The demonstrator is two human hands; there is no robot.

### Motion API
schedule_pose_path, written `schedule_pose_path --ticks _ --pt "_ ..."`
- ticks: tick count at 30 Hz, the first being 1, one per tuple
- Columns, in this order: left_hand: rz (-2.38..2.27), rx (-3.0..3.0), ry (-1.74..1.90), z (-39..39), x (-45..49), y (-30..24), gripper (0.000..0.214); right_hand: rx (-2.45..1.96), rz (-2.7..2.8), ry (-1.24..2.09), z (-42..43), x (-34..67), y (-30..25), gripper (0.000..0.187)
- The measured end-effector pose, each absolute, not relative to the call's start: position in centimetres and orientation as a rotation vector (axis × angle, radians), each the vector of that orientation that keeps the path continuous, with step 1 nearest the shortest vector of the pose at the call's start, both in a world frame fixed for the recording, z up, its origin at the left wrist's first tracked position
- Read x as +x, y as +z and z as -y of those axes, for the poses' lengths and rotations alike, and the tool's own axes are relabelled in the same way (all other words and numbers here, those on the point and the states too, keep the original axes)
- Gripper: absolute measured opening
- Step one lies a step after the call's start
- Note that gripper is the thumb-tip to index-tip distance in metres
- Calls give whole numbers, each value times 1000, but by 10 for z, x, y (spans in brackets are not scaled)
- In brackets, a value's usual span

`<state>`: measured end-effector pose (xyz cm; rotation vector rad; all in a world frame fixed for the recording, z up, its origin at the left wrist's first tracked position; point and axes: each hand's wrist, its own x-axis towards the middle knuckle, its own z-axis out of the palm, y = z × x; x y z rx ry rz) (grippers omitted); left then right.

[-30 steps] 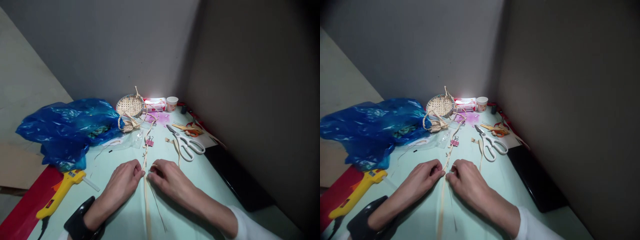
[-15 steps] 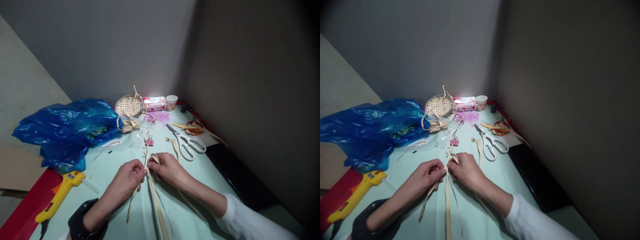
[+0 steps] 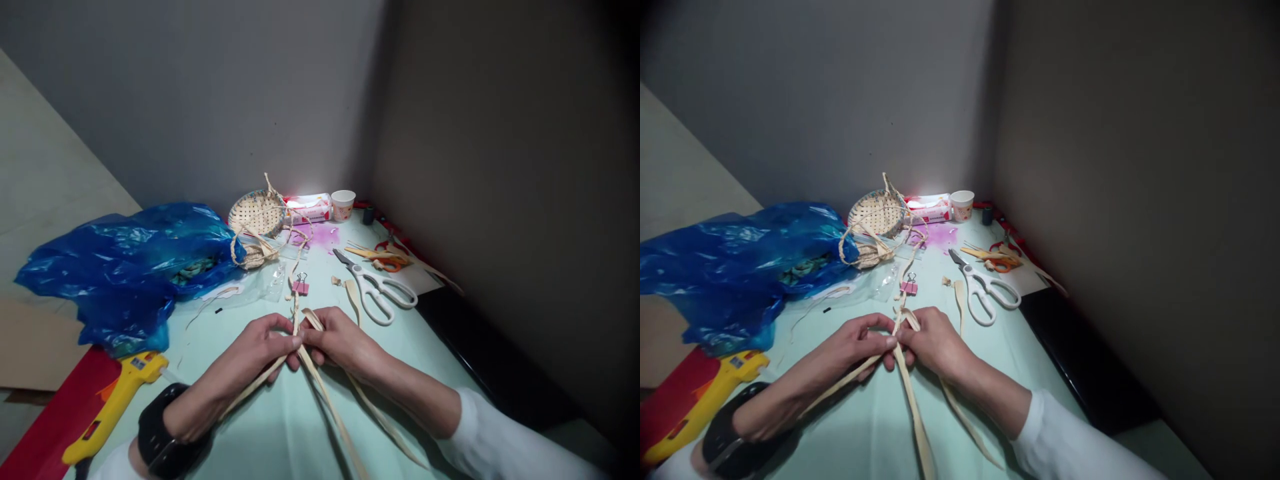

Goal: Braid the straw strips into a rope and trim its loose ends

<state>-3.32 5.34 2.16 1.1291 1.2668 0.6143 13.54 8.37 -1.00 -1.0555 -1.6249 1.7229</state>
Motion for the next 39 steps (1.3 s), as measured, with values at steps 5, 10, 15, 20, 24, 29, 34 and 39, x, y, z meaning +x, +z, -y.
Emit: schedule_pose_path --ticks 5,10,15,20,24,29,34,39 --pt "-1252 1129 626 -54 -30 12 26 -1052 1598 1750 -85 137 -13 17" --pt "-1253 1116 653 -52 -26 13 26 -1033 1621 1737 -84 139 -14 17" --pt "-1202 1055 669 -53 -27 13 23 -1068 1625 1730 -85 140 -14 13" --pt "-1142 1000 680 -53 -32 11 12 -1057 1660 1745 -84 142 -11 16" --pt "-1123 975 683 -55 -33 11 12 -1075 1750 1735 -81 144 -6 15" --pt "-1122 983 654 -56 -33 12 15 -1069 1769 1780 -81 147 -1 7" --pt "-1127 1021 663 -55 -33 13 13 -1087 1803 1801 -82 150 3 13" --pt "-1174 979 625 -55 -36 13 9 -1201 1959 1618 -80 151 9 10"
